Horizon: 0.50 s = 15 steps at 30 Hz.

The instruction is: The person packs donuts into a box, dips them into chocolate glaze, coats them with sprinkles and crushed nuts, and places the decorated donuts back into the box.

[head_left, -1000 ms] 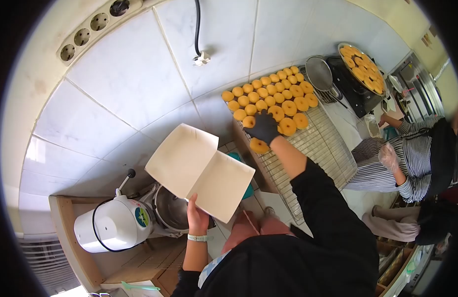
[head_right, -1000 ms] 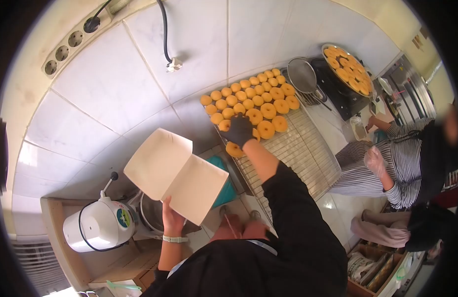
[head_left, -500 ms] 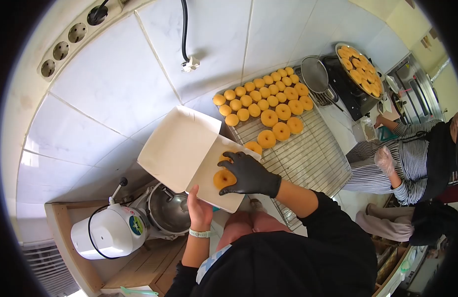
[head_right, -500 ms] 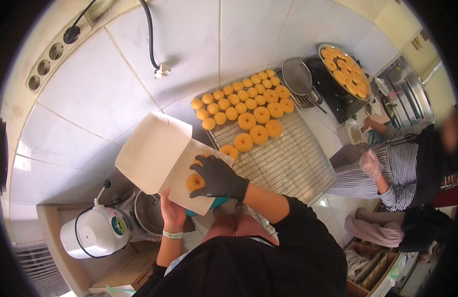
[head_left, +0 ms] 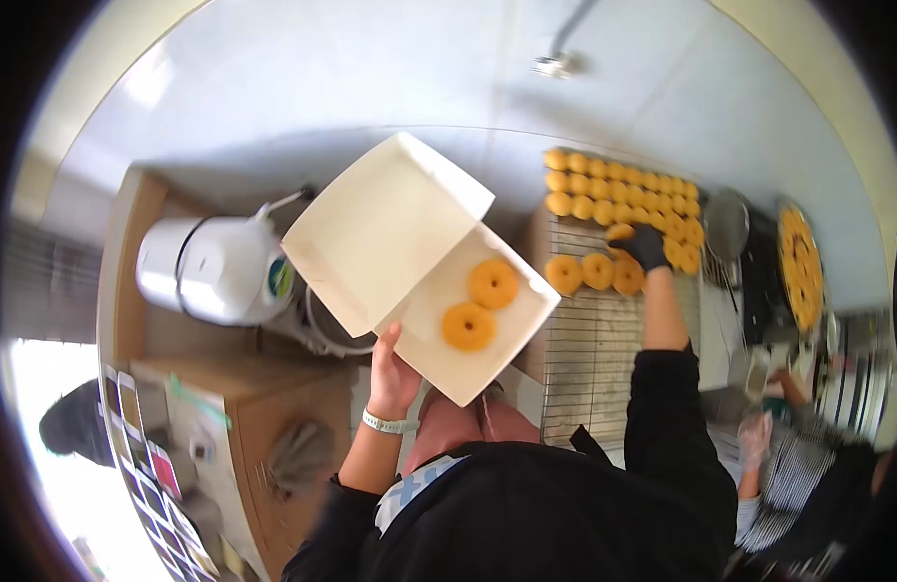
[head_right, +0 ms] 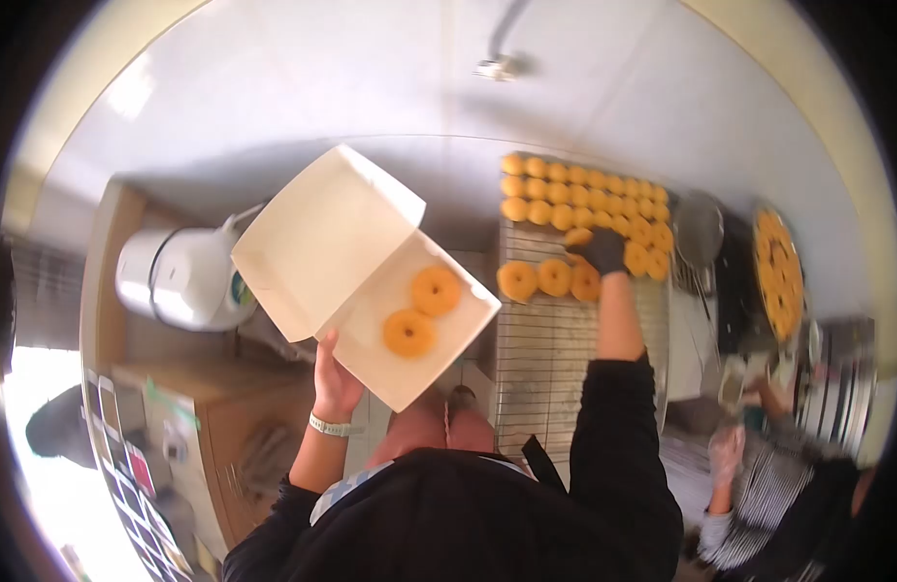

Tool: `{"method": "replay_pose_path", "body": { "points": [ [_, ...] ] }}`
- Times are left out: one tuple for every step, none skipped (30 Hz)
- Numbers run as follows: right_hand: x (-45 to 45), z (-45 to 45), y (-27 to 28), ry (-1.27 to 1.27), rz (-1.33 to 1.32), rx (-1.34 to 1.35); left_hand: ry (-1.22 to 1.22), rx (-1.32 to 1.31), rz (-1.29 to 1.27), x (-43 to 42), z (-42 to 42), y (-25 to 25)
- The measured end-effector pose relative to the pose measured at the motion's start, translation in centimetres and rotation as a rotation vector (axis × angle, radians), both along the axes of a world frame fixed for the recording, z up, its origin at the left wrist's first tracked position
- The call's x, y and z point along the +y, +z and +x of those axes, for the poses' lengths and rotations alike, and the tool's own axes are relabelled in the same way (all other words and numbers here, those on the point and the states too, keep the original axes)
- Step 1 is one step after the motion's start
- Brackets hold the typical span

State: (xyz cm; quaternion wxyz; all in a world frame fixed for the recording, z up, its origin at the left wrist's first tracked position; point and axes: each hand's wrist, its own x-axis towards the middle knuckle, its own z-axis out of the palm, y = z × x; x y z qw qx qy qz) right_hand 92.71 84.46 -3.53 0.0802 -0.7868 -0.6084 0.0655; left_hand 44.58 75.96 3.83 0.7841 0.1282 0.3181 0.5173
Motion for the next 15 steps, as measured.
{"method": "replay_pose_path", "body": {
  "points": [
    [0.0, -0.1, 1.0, 0.051, -0.018, 0.064, 0.049, 0.007, 0.021, -1.3, -0.9, 0.3],
    [-0.3, -0.3, 1.2, 0.092, 0.008, 0.133, 0.124, 0.03, 0.051, -3.1, -1.7, 0.4],
    [-0.9, -1.0, 2.5, 0.057, 0.021, 0.254, 0.177, 0.035, 0.05, -4.8, -2.5, 1.0],
    [-1.4, -1.9, 3.9, 0.02, 0.039, 0.374, 0.227, 0.039, 0.046, -6.4, -3.1, 2.1],
    [-2.2, -3.6, 5.9, -0.074, 0.032, 0.67, 0.277, 0.041, 0.044, -8.2, -3.8, 2.9],
    [-3.2, -6.4, 7.9, -0.028, 0.123, 0.981, 0.315, 0.019, 0.044, -9.7, -4.7, 3.5],
    [-3.7, -8.7, 9.5, 0.017, 0.163, 1.263, 0.346, 0.073, 0.056, -11.2, -5.5, 3.8],
    [-4.5, -10.8, 10.2, 0.039, 0.15, 1.426, 0.374, 0.128, 0.048, -13.4, -6.3, 3.7],
    [-5.6, -13.7, 12.1, 0.144, 0.084, 1.488, 0.399, 0.186, 0.042, -15.1, -7.0, 3.9],
    [-6.9, -17.2, 14.4, 0.252, -0.014, 1.498, 0.44, 0.192, 0.041, -16.7, -7.9, 4.4],
    [-8.2, -21.5, 16.8, 0.399, -0.172, 1.427, 0.478, 0.199, 0.031, -18.6, -8.6, 4.9],
    [-9.8, -26.1, 19.2, 0.575, -0.331, 1.296, 0.512, 0.197, 0.031, -20.4, -9.2, 5.4],
    [-11.5, -30.9, 21.5, 0.776, -0.465, 1.139, 0.552, 0.174, 0.026, -22.4, -10.1, 5.7],
    [-13.8, -36.2, 24.0, 1.045, -0.504, 0.873, 0.588, 0.146, 0.026, -24.7, -11.0, 5.7],
    [-16.0, -40.8, 24.4, 1.245, -0.545, 0.846, 0.62, 0.131, 0.038, -26.8, -12.3, 5.9]
  ]
}}
